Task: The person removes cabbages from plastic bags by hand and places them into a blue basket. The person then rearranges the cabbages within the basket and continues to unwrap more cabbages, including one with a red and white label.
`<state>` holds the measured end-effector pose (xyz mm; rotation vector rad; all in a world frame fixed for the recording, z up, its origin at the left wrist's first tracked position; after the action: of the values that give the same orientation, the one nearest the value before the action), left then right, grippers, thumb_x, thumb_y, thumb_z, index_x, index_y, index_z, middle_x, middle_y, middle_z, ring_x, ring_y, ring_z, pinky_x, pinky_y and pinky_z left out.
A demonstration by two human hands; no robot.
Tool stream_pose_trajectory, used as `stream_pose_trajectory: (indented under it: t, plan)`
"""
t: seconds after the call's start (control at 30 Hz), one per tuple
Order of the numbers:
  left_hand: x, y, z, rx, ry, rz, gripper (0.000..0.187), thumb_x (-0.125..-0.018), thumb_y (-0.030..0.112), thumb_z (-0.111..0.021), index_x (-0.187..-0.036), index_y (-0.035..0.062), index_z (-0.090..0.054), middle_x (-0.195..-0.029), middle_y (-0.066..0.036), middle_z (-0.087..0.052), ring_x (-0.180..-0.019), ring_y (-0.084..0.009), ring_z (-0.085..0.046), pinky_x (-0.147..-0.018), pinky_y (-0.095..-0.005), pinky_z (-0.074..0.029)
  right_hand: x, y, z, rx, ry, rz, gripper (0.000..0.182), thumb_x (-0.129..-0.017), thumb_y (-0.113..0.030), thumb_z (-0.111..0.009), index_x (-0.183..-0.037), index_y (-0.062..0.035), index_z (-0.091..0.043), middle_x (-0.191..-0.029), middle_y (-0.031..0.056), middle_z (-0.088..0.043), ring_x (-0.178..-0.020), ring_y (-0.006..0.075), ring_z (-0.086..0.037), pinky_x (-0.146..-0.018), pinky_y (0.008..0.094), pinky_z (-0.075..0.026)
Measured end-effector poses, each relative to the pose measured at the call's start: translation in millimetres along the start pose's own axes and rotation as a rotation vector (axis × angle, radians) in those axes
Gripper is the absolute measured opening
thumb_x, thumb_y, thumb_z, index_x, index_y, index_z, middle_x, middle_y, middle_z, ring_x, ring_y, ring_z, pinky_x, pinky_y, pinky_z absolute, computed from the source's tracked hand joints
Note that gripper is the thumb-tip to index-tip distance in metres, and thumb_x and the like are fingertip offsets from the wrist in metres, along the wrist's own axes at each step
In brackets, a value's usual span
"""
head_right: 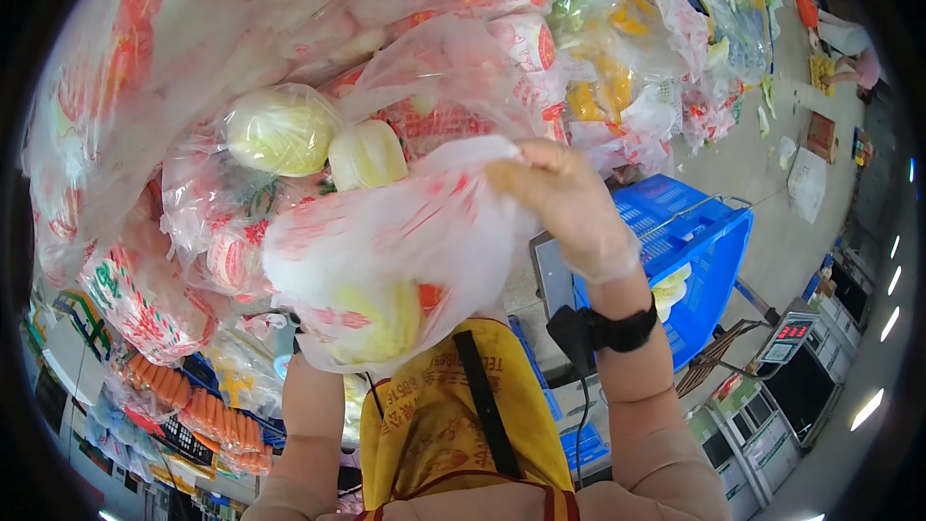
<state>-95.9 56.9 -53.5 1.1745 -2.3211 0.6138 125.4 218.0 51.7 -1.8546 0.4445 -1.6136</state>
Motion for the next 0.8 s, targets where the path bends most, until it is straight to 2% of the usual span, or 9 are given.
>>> stream_pose_trajectory:
  t: [0.1,0.17,0.2,0.3,0.53,0.6,0.63,0.7,0.8]
  plan:
    - [-14.2,-4.3,-4.5,-0.016,-0.02,0.05,0.057,-0.089,0.026,-0.061,-0.135,0.0,-0.041,-0.13,-0.014,-0.052,-0.118,-0.0231,-0.053,-0.099,-0.0391,-0.043,-21.7,32.2,20.1,0.284,0.225,-0.085,0.022,-0.077,-0.016,-0.07,-0.096,-0.0051,-0.07,-0.084,0.0005,-0.068,-0.082,0.0131,-0.064,-0.069,0.0265,-0.048]
    - [-25.7,-6.3,-9.7,-0.033,-0.037,0.077,0.057,-0.089,0.027,-0.061,-0.135,0.0,-0.042,-0.13,-0.014,-0.053,-0.117,-0.023,-0.053,-0.099,-0.0392,-0.044,2.4,-13.8,-2.6,0.191,0.524,0.524,0.03,-0.074,-0.013,-0.071,-0.103,-0.0067,-0.07,-0.091,0.0005,-0.067,-0.087,0.0092,-0.059,-0.072,0.0249,-0.047]
    - [-28.6,-7.4,-11.5,-0.042,-0.041,0.098,0.057,-0.089,0.028,-0.06,-0.135,0.0,-0.042,-0.13,-0.014,-0.053,-0.117,-0.023,-0.053,-0.099,-0.0392,-0.044,4.6,-18.6,-2.0,0.189,0.522,0.516,0.03,-0.074,-0.013,-0.071,-0.103,-0.0067,-0.07,-0.091,0.0005,-0.067,-0.087,0.0092,-0.059,-0.072,0.0249,-0.047]
    - [-26.9,-16.8,-16.9,-0.047,-0.058,0.204,0.057,-0.089,0.03,-0.06,-0.134,0.0,-0.042,-0.129,-0.014,-0.053,-0.117,-0.023,-0.053,-0.098,-0.0393,-0.044,1.3,-16.7,-46.4,0.706,-0.459,0.417,0.045,-0.076,-0.014,-0.07,-0.12,-0.0069,-0.062,-0.093,0.0028,-0.064,-0.083,0.0077,-0.054,-0.07,0.0244,-0.044]
    - [-14.3,-42.1,-25.6,-0.046,-0.101,0.51,0.057,-0.09,0.034,-0.06,-0.133,0.0,-0.044,-0.128,-0.014,-0.054,-0.115,-0.0228,-0.054,-0.097,-0.0393,-0.045,-19.1,-11.9,-47.5,0.121,-0.294,0.143,0.032,-0.082,-0.01,-0.065,-0.114,-0.0032,-0.062,-0.098,0.0056,-0.067,-0.092,0.0128,-0.06,-0.081,0.031,-0.048]
    - [-11.3,-47.7,-24.4,-0.027,-0.09,0.469,0.057,-0.09,0.034,-0.06,-0.133,0.0,-0.044,-0.128,-0.014,-0.054,-0.114,-0.0224,-0.055,-0.096,-0.0387,-0.046,11.1,-27.6,-55.7,0.326,-0.3,0.704,0.033,-0.082,-0.009,-0.064,-0.115,-0.0041,-0.062,-0.09,0.0049,-0.067,-0.081,0.0125,-0.061,-0.072,0.0313,-0.049]
    - [-10.0,-48.1,-23.7,-0.025,-0.084,0.46,0.057,-0.09,0.034,-0.06,-0.133,0.0,-0.044,-0.128,-0.014,-0.055,-0.114,-0.0222,-0.055,-0.096,-0.0384,-0.046,20.6,-25.2,-51.9,0.324,-0.301,0.7,0.033,-0.082,-0.009,-0.064,-0.115,-0.0041,-0.062,-0.09,0.0049,-0.067,-0.081,0.0125,-0.061,-0.072,0.0313,-0.049]
    - [-10.2,-47.0,-22.0,-0.03,-0.079,0.447,0.056,-0.09,0.034,-0.06,-0.133,0.0001,-0.045,-0.127,-0.013,-0.055,-0.113,-0.0218,-0.056,-0.095,-0.0379,-0.047,30.4,-7.0,-46.9,0.874,-0.372,0.543,0.033,-0.081,-0.009,-0.065,-0.114,-0.0054,-0.063,-0.087,0.0037,-0.067,-0.078,0.0115,-0.061,-0.067,0.0308,-0.049]
    - [-11.6,-45.9,-20.8,-0.055,-0.08,0.439,0.056,-0.09,0.034,-0.06,-0.132,0.0001,-0.045,-0.127,-0.013,-0.056,-0.112,-0.0211,-0.057,-0.094,-0.037,-0.048,11.1,-6.6,-25.7,0.534,-0.268,0.271,0.022,-0.078,-0.006,-0.064,-0.1,-0.0035,-0.065,-0.081,0.0073,-0.065,-0.073,0.0175,-0.061,-0.065,0.0285,-0.047]
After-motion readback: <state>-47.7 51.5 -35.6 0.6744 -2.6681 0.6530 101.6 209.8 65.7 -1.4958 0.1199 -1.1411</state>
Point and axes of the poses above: each hand's wrist, its own x-axis away from the middle knuckle, its own z-axis out of the back of the hand, y = z × x, the point moved 6 cm from there along -x, towards the middle knuckle
